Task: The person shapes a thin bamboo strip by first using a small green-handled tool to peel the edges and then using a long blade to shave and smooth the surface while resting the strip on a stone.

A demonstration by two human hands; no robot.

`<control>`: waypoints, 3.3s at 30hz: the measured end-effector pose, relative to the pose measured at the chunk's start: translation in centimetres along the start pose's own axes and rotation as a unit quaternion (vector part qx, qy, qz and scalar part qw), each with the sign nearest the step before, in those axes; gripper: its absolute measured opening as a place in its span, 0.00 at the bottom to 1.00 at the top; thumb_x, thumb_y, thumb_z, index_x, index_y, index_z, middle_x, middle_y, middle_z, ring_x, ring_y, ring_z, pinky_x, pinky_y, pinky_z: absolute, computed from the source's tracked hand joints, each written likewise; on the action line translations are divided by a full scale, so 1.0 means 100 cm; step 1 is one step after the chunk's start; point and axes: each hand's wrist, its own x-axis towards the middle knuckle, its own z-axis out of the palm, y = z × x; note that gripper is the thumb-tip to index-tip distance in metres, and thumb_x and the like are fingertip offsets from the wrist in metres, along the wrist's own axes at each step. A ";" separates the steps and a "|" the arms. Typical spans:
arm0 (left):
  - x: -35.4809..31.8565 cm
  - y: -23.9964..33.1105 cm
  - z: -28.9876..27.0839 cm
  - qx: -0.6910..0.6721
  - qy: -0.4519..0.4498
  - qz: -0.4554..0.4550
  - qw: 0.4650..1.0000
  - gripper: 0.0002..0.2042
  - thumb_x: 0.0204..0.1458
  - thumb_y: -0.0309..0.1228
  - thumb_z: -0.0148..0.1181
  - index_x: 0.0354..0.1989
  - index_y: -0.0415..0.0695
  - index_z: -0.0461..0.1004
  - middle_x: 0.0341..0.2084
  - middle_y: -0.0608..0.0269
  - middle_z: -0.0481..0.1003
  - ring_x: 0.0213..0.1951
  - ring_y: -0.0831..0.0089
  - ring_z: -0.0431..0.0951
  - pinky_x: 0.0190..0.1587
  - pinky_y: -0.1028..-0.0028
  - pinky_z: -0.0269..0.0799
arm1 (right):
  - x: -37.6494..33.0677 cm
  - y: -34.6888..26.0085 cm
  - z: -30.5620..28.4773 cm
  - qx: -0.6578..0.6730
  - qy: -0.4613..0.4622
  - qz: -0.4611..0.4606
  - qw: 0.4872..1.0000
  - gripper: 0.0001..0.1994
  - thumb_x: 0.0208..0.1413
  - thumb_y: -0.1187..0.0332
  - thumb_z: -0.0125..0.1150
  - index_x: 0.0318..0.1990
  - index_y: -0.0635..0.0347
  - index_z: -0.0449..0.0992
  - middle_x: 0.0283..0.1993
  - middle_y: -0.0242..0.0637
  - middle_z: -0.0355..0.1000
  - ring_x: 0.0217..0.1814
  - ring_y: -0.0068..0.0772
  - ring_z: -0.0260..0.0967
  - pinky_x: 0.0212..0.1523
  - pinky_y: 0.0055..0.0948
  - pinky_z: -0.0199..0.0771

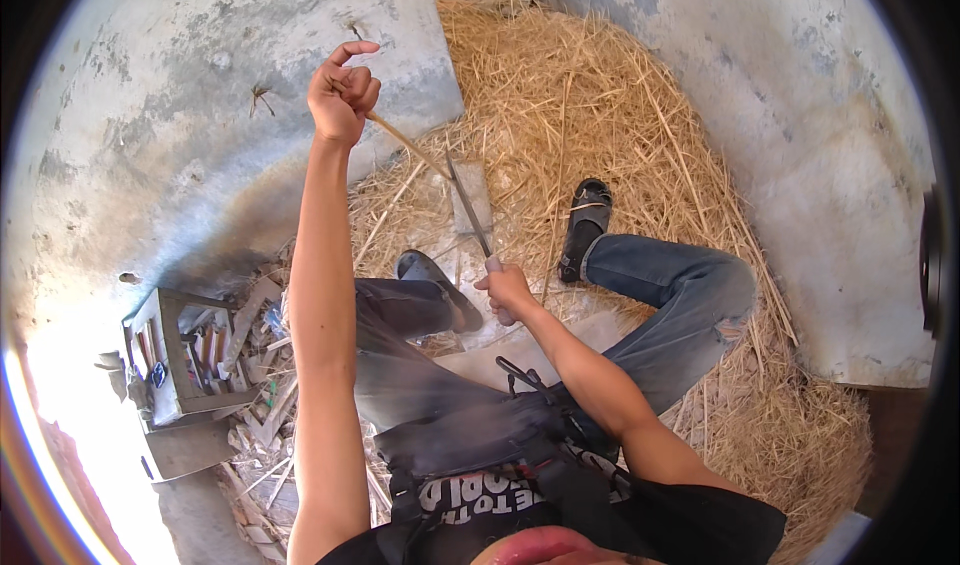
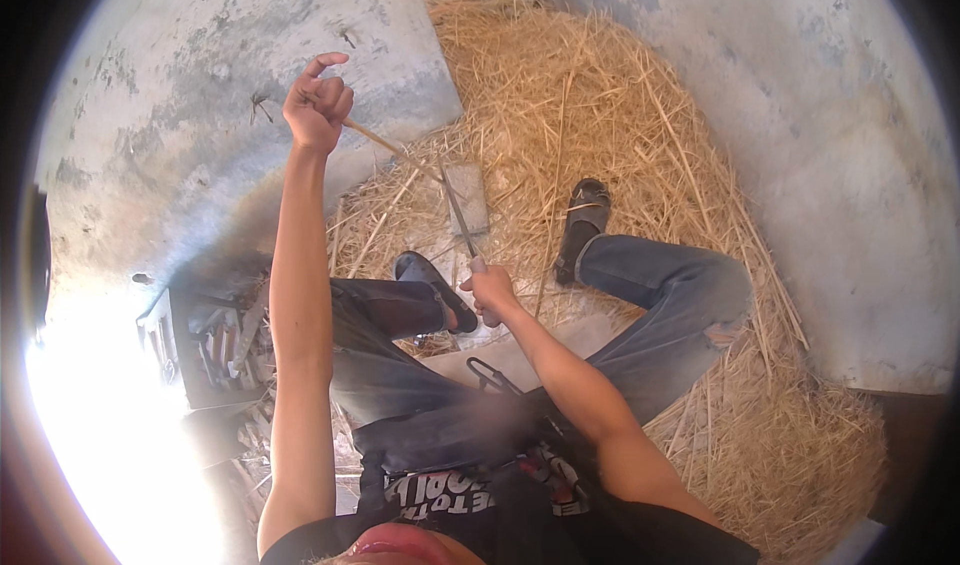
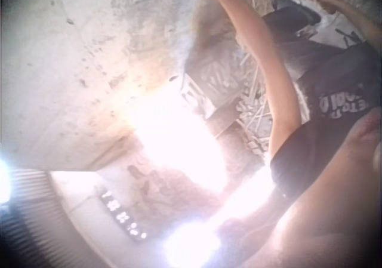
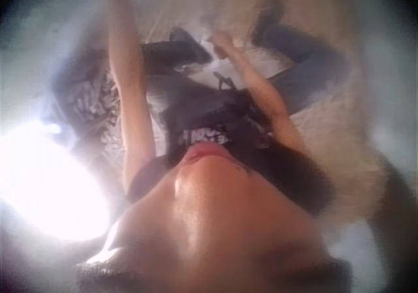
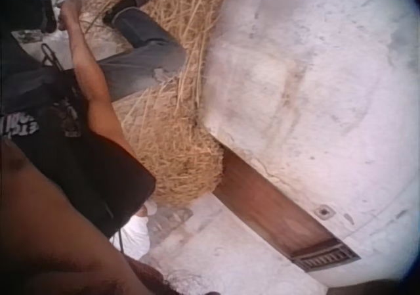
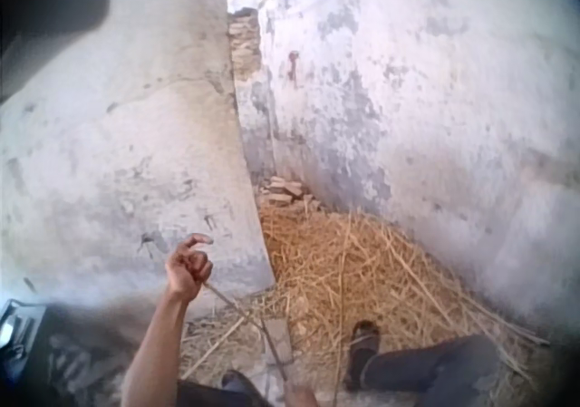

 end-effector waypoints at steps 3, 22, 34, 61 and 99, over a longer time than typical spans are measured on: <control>0.008 -0.002 -0.002 -0.003 0.008 0.008 1.000 0.19 0.52 0.31 0.44 0.49 0.32 0.69 0.11 0.76 0.48 0.15 0.81 0.43 0.20 0.74 0.39 | 0.005 -0.054 -0.003 0.077 0.010 -0.005 0.997 0.23 0.63 0.56 0.53 0.34 0.76 0.78 0.20 0.43 0.73 0.13 0.31 0.65 0.15 0.38 0.65; 0.000 -0.083 -0.039 -0.036 0.083 0.065 0.994 0.18 0.52 0.28 0.37 0.43 0.30 0.70 0.10 0.74 0.49 0.13 0.79 0.46 0.19 0.74 0.43 | 0.060 -0.061 -0.052 0.165 0.076 -0.085 0.980 0.19 0.65 0.57 0.53 0.34 0.69 0.78 0.20 0.40 0.72 0.14 0.32 0.66 0.15 0.34 0.64; -0.009 -0.001 0.021 0.032 0.095 0.130 0.986 0.17 0.53 0.28 0.40 0.47 0.30 0.69 0.11 0.76 0.49 0.14 0.81 0.44 0.19 0.74 0.40 | -0.039 -0.143 -0.061 0.234 0.014 -0.285 0.929 0.13 0.50 0.77 0.69 0.28 0.60 0.66 0.16 0.29 0.63 0.10 0.22 0.57 0.11 0.27 0.58; -0.001 -0.008 0.025 0.076 0.045 0.055 0.995 0.19 0.54 0.33 0.38 0.45 0.31 0.70 0.11 0.77 0.47 0.14 0.82 0.44 0.19 0.75 0.40 | 0.025 0.060 -0.008 0.128 0.177 0.065 0.974 0.36 0.68 0.43 0.40 0.37 0.75 0.81 0.20 0.45 0.72 0.18 0.36 0.70 0.20 0.41 0.67; -0.061 0.008 -0.051 -0.113 -0.005 0.063 0.992 0.25 0.44 0.37 0.51 0.45 0.28 0.75 0.08 0.70 0.54 0.13 0.77 0.51 0.18 0.76 0.48 | 0.026 0.026 0.004 0.290 0.085 -0.054 0.952 0.12 0.53 0.71 0.68 0.25 0.63 0.69 0.18 0.34 0.65 0.12 0.28 0.63 0.14 0.29 0.67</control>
